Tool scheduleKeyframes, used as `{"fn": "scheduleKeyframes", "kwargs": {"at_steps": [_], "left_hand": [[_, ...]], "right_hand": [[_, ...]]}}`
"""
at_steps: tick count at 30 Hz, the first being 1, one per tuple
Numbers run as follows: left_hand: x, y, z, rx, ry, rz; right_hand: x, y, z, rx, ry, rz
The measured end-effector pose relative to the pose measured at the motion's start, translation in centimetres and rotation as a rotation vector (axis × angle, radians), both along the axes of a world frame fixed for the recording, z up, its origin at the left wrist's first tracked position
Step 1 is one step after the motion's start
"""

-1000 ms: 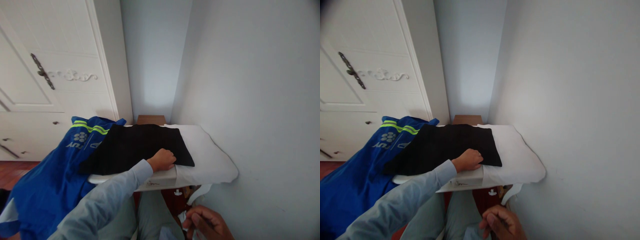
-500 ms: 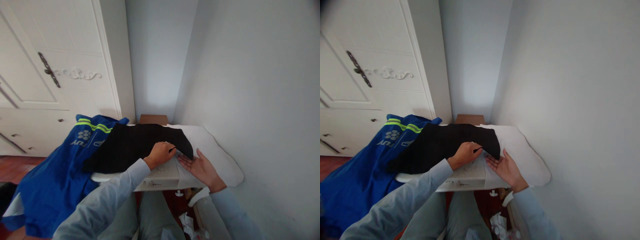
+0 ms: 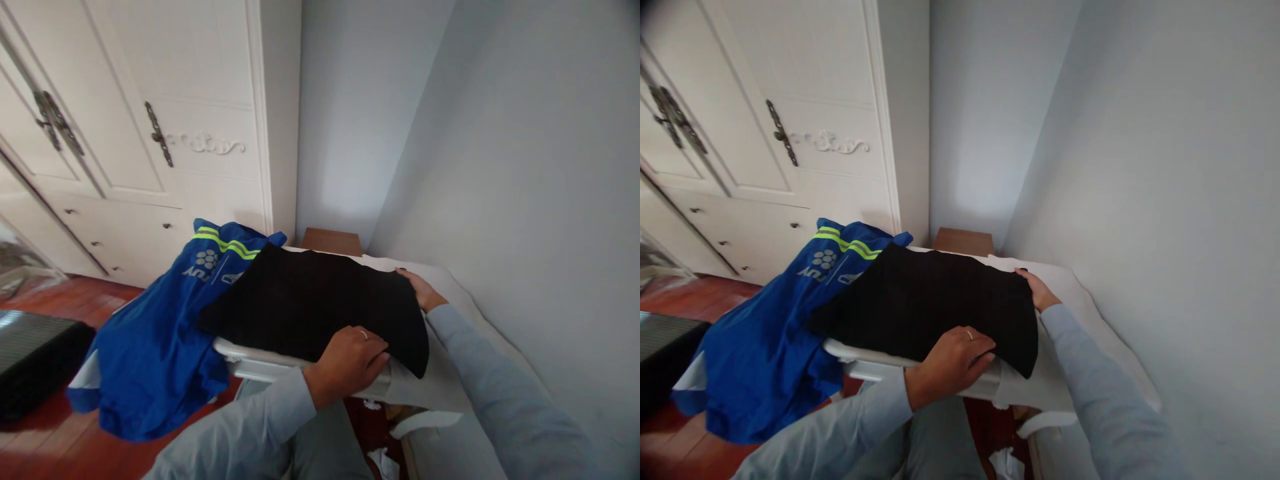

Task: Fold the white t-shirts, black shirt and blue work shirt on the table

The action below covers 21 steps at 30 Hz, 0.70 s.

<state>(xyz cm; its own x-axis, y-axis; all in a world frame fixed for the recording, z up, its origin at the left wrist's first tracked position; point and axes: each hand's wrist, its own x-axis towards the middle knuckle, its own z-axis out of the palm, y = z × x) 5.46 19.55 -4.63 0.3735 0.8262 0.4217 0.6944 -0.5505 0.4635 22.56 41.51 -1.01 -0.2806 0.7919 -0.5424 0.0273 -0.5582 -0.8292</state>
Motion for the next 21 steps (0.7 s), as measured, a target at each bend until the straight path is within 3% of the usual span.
{"fn": "scheduleKeyframes", "kwargs": {"at_steps": [4,7,10,12,16,21], "left_hand": [[-2.5,-4.4,-2.5,-0.064,-0.395,0.200],[-6.4,-7.4,-3.9,-0.152,-0.800,0.593],[-10.7,-9.6,-4.0,-0.113,-1.244,0.968],[-12.9,-10.7,-3.0,-0.122,-1.484,1.090],[-14.5,-11.4,0.3,-0.181,-1.882,1.075],[-15.0,-10.1,3.4,-0.510,-1.997,1.009]], "right_hand": [[-0.6,1.4,-0.1,0.012,-0.076,0.013],[-0.4,1.7,-0.4,0.083,-0.155,0.089],[-0.2,1.8,-0.7,0.201,-0.247,0.148],[-0.3,1.8,-0.8,0.298,-0.352,0.156],[-1.2,1.6,-0.2,0.541,-0.649,0.172],[-2.5,1.2,1.3,0.886,-1.075,0.316]]}}
